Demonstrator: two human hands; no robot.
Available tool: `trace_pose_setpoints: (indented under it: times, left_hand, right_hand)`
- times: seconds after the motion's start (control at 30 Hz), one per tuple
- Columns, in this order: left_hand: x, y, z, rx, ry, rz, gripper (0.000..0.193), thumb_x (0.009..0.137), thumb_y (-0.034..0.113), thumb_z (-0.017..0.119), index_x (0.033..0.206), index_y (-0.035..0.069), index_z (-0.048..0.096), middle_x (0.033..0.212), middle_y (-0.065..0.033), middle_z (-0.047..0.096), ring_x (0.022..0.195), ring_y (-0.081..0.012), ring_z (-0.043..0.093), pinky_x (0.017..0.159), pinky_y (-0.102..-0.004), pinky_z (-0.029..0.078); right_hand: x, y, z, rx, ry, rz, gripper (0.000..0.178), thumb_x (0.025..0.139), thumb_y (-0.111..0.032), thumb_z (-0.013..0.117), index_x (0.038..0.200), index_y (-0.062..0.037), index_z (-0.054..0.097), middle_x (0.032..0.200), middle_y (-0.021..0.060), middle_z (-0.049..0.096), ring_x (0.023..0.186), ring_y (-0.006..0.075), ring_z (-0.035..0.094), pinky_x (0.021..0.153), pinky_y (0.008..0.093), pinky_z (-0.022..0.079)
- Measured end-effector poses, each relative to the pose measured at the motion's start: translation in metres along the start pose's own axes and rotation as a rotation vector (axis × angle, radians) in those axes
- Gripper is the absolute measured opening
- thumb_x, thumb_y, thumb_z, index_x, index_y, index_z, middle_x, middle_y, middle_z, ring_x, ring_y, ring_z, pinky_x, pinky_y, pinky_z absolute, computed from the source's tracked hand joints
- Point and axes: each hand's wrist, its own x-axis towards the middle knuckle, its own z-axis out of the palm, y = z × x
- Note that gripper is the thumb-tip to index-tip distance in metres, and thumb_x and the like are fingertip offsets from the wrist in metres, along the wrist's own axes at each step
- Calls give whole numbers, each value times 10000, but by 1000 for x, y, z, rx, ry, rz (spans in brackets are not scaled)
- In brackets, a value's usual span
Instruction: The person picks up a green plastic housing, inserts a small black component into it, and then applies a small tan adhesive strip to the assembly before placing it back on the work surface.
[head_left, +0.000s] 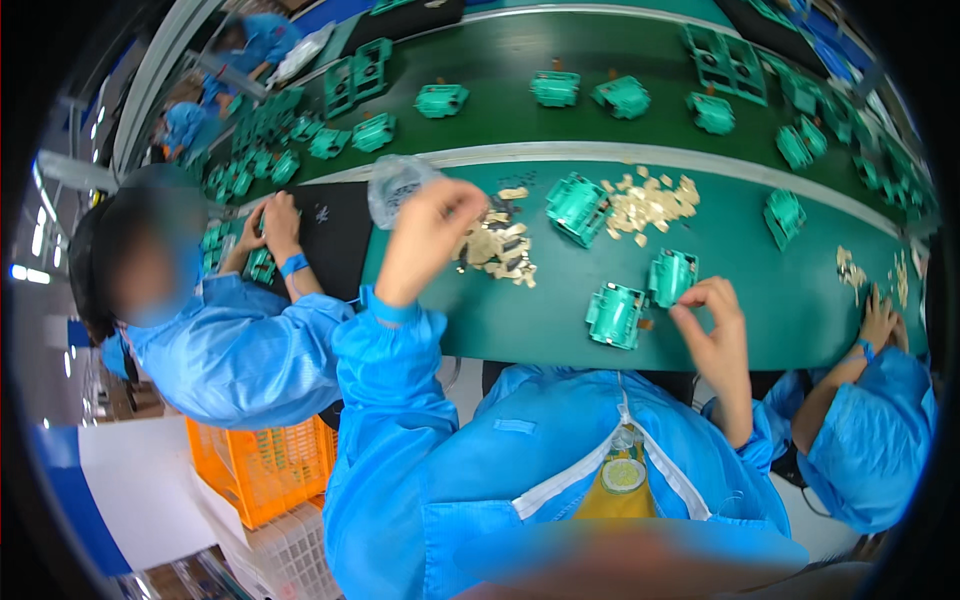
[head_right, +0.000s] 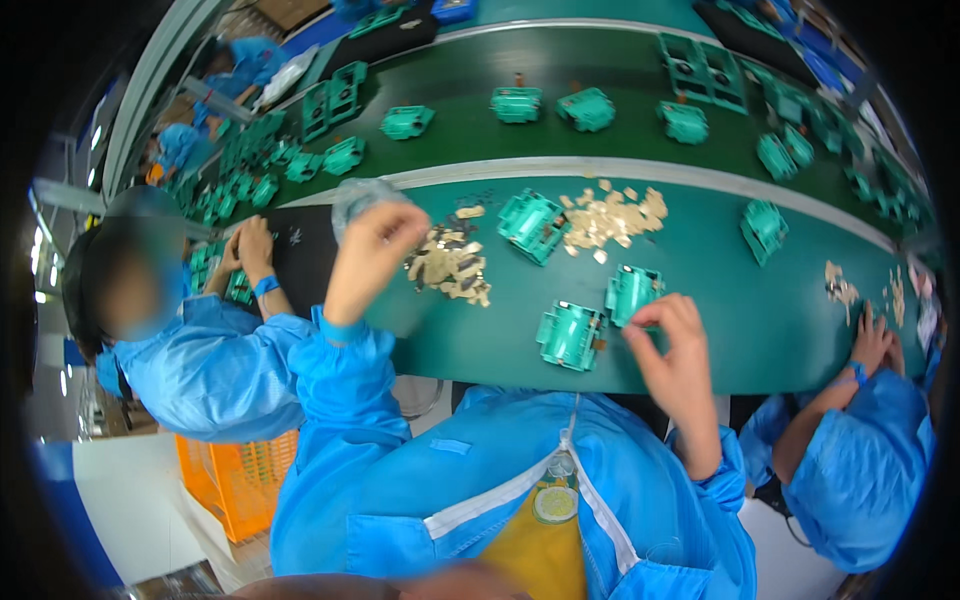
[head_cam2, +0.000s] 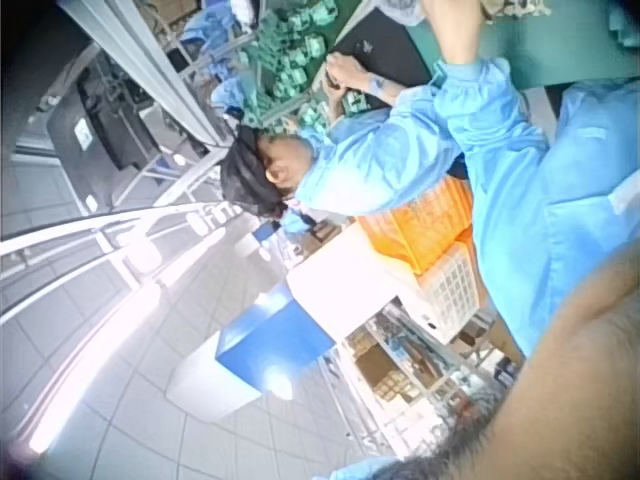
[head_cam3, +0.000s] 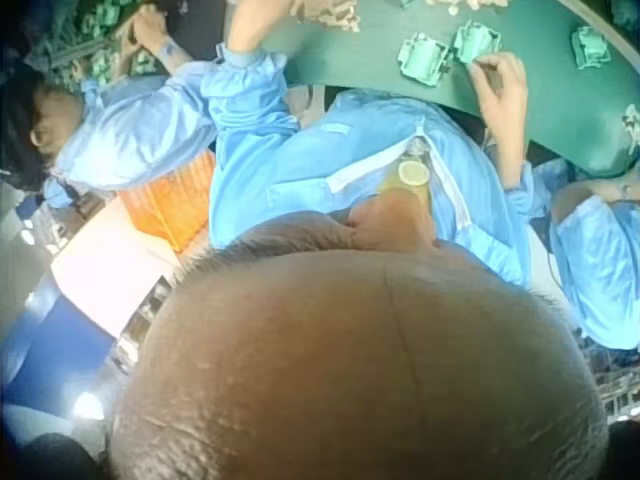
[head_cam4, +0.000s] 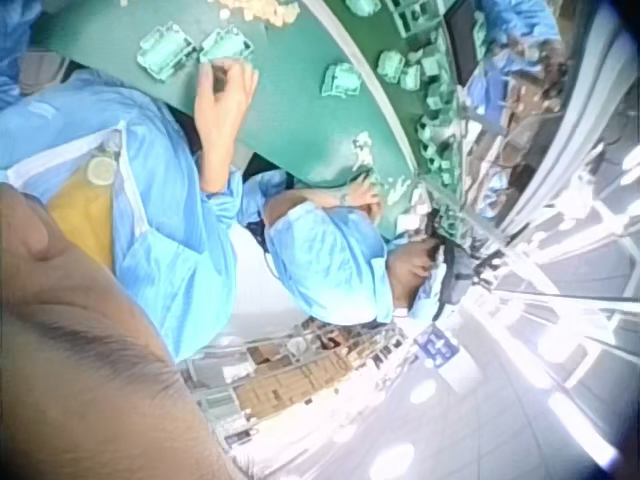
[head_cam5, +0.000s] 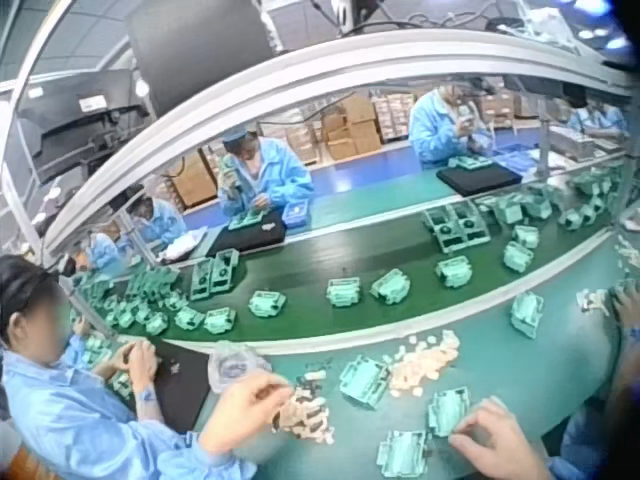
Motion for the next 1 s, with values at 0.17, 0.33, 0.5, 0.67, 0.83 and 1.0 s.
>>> trace_pose_setpoints:
  times: [0.17, 0.33, 0.5, 0.67, 0.83, 1.0]
  left_hand:
    - [-46, 66, 69, 41, -503, 100, 296, 880, 163, 760, 1106, -16, 692, 997, -137, 677, 864, -257, 671, 761, -369, 541]
    - [-57, 21, 72, 358, -55, -48, 209, 871, 113, 736, 1050, 9, 709, 912, -141, 699, 771, -276, 690, 707, -374, 555]
    - [-64, 9, 68, 401, -64, -160, 156, 842, 111, 761, 952, 7, 723, 905, -132, 694, 743, -248, 688, 682, -359, 553]
    - [-60, 5, 77, 392, 17, -163, 160, 828, 146, 782, 899, 15, 724, 855, -124, 694, 754, -250, 689, 689, -365, 550]
    - [-53, -6, 76, 362, -90, -303, 142, 844, 170, 738, 898, 40, 718, 898, -148, 702, 805, -340, 684, 720, -446, 545]
    - [-52, -12, 60, 261, -139, -304, 171, 885, 132, 725, 951, -23, 692, 854, -146, 716, 756, -245, 703, 701, -356, 552]
  right_hand:
    - [-27, -11, 18, 6, -107, -136, 298, 775, -15, 760, 1048, -12, 642, 1051, 151, 598, 1002, 359, 587, 871, 435, 490]
    - [-26, 8, 36, -25, -54, -187, 358, 807, -7, 729, 1142, -4, 603, 1079, 165, 590, 991, 373, 605, 840, 439, 508]
    - [-20, 0, 63, 123, -107, -109, 447, 843, -24, 709, 1253, -17, 533, 1062, 177, 598, 957, 383, 624, 813, 453, 507]
    - [-21, 4, 61, 197, 6, -108, 405, 843, -9, 707, 1218, -4, 556, 1015, 153, 604, 836, 289, 622, 722, 381, 511]
    - [-19, 5, 52, 205, 56, -136, 234, 859, 42, 684, 1080, 18, 609, 904, 139, 614, 743, 246, 628, 661, 344, 509]
    - [-6, -5, 45, 249, 33, -163, 167, 861, 52, 681, 1017, 27, 628, 878, 136, 624, 731, 244, 641, 649, 341, 512]
